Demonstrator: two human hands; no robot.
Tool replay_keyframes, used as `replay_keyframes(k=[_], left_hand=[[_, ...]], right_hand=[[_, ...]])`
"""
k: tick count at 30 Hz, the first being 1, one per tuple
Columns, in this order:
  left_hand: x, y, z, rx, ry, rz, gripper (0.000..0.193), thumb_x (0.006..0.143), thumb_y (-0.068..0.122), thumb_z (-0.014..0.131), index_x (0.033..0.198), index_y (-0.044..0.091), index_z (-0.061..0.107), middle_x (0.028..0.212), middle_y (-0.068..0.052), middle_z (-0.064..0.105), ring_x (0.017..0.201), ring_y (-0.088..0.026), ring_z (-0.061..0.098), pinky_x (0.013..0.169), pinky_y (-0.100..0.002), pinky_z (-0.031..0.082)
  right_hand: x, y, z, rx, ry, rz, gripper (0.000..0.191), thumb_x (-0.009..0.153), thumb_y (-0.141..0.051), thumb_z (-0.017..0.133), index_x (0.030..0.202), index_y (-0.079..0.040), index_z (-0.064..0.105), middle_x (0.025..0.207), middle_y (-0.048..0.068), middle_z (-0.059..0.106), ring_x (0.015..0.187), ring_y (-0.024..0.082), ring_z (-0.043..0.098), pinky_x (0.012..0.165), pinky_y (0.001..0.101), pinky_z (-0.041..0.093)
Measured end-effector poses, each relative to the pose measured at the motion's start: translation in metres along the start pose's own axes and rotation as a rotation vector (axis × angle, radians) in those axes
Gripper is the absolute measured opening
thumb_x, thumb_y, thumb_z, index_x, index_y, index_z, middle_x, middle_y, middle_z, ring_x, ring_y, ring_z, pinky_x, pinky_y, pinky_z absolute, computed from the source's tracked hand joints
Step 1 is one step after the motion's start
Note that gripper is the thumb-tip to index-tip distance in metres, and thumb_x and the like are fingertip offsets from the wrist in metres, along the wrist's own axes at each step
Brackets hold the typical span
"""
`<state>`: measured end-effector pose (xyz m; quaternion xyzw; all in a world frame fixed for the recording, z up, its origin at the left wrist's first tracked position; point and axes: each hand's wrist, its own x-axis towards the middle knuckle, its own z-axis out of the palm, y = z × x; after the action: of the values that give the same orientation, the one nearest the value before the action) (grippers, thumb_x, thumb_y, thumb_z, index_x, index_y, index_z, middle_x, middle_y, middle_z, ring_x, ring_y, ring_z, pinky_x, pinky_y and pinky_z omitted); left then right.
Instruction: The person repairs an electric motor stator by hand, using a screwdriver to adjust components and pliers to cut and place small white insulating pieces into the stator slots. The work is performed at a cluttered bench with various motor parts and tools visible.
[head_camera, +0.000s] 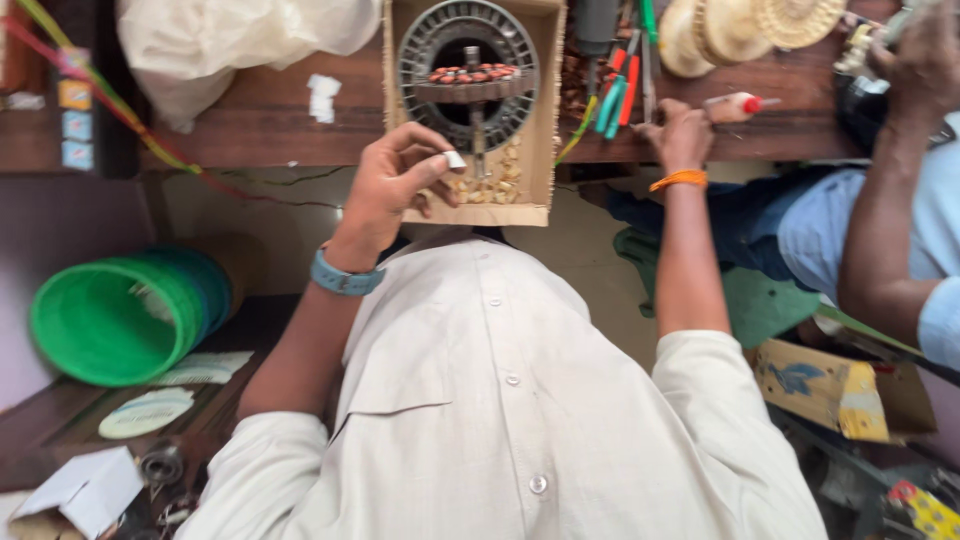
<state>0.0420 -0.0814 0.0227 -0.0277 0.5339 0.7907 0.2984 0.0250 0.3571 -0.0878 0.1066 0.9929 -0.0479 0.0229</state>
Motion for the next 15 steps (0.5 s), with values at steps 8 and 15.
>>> replay_keyframes(k=[8,15], left_hand=[[-0.005,0.014,0.020,0.242,0.068,0.105,0.009,0.099,0.010,0.065,0.104,0.003,0.067,0.092,-0.004,0.074,0.075,-0.009,0.075,0.055,-0.020,0.052],[-0.011,0.015,0.037,0.317,0.029,0.240,0.005,0.102,0.001,0.061,0.104,-0.003,0.063,0.092,-0.006,0.070,0.077,-0.010,0.073,0.066,-0.025,0.062]], right_hand=[[-0.028,-0.056,-0.086,1.120,-0.102,0.083,0.023,0.101,-0.011,0.071,0.120,0.002,0.069,0.102,0.015,0.075,0.091,0.024,0.075,0.085,0.0358,0.062],[-0.108,-0.203,-0.122,1.272,-0.105,-0.485,0.023,0.096,0.006,0.075,0.118,0.006,0.067,0.113,0.016,0.069,0.095,0.019,0.074,0.080,0.0292,0.063]])
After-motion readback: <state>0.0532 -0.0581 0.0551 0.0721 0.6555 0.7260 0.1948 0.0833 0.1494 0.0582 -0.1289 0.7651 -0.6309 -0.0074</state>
